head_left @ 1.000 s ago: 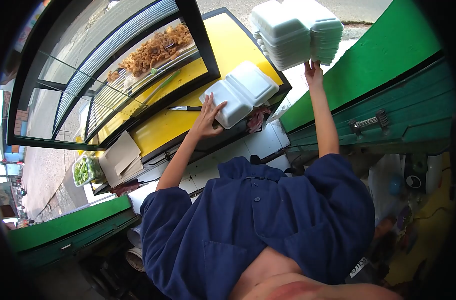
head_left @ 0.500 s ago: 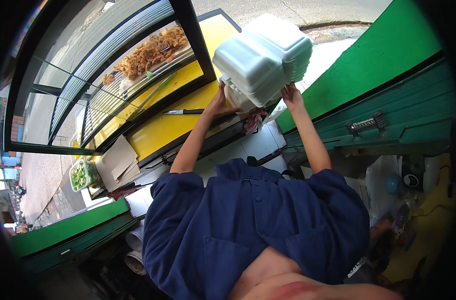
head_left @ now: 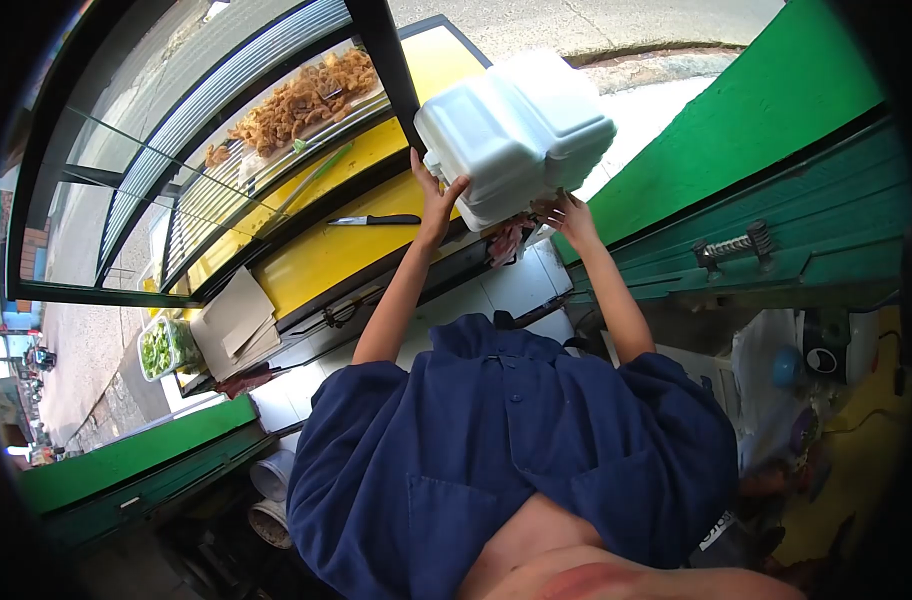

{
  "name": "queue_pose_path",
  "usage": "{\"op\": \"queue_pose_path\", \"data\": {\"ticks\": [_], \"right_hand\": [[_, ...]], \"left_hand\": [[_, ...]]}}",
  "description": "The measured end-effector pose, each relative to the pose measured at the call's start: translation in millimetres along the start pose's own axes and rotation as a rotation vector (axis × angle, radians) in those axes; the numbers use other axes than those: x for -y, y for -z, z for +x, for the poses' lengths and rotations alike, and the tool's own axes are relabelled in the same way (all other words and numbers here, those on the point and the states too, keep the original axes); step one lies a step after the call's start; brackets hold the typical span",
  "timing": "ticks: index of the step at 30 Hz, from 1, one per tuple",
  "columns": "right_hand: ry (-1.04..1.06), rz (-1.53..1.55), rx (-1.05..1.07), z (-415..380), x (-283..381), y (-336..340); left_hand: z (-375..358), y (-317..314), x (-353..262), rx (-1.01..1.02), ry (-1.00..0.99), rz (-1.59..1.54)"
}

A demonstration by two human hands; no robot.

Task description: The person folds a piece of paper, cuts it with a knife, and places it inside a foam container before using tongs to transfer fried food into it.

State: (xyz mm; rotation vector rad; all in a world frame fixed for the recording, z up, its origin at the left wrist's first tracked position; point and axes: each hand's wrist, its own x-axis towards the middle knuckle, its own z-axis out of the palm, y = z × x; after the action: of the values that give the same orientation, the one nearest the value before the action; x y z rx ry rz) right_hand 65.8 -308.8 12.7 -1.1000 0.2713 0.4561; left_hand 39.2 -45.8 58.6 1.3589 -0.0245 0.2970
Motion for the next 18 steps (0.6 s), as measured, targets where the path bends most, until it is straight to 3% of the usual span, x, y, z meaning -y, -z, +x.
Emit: {"op": "queue_pose_path", "data": {"ticks": [3, 6, 7, 9, 12, 14, 16, 18], "right_hand": [[-0.04, -0.405, 0.038, -7.5, 15.7, 12.8], [-0.301, -1.033, 0.35, -23.7, 57.9, 1.6], [-0.372, -1.174, 0.542, -46.1, 86.8, -20.6], [-0.144, -1.047, 0.711, -88.4, 144.0, -66.2], [0.486, -0.77, 0.464, -96.8, 195.1, -101.5], [0.899, -0.862, 0.257, -60.2, 201.8, -112.2], [1.105, -1.24, 0.187, -30.3, 198.4, -118.8], [0.836, -1.671, -0.059, -9.6, 170.0, -117.7]], "left_hand": [[0.5, 11.9, 17.6, -0.016, 0.05, 0.011], [-6.8, 9.6, 0.6, -0.034, 0.105, 0.016], [-5.9, 13.0, 3.1, -0.054, 0.102, 0.035], [-5.6, 20.6, 11.8, -0.092, 0.099, 0.074], [-9.3, 3.3, -20.8, -0.185, -0.152, 0.16], [-4.1, -18.4, -56.1, -0.187, -0.278, 0.354], [8.2, -31.8, -77.0, -0.113, -0.383, 0.578], [14.2, -36.2, -77.8, -0.044, -0.355, 0.833]]}}
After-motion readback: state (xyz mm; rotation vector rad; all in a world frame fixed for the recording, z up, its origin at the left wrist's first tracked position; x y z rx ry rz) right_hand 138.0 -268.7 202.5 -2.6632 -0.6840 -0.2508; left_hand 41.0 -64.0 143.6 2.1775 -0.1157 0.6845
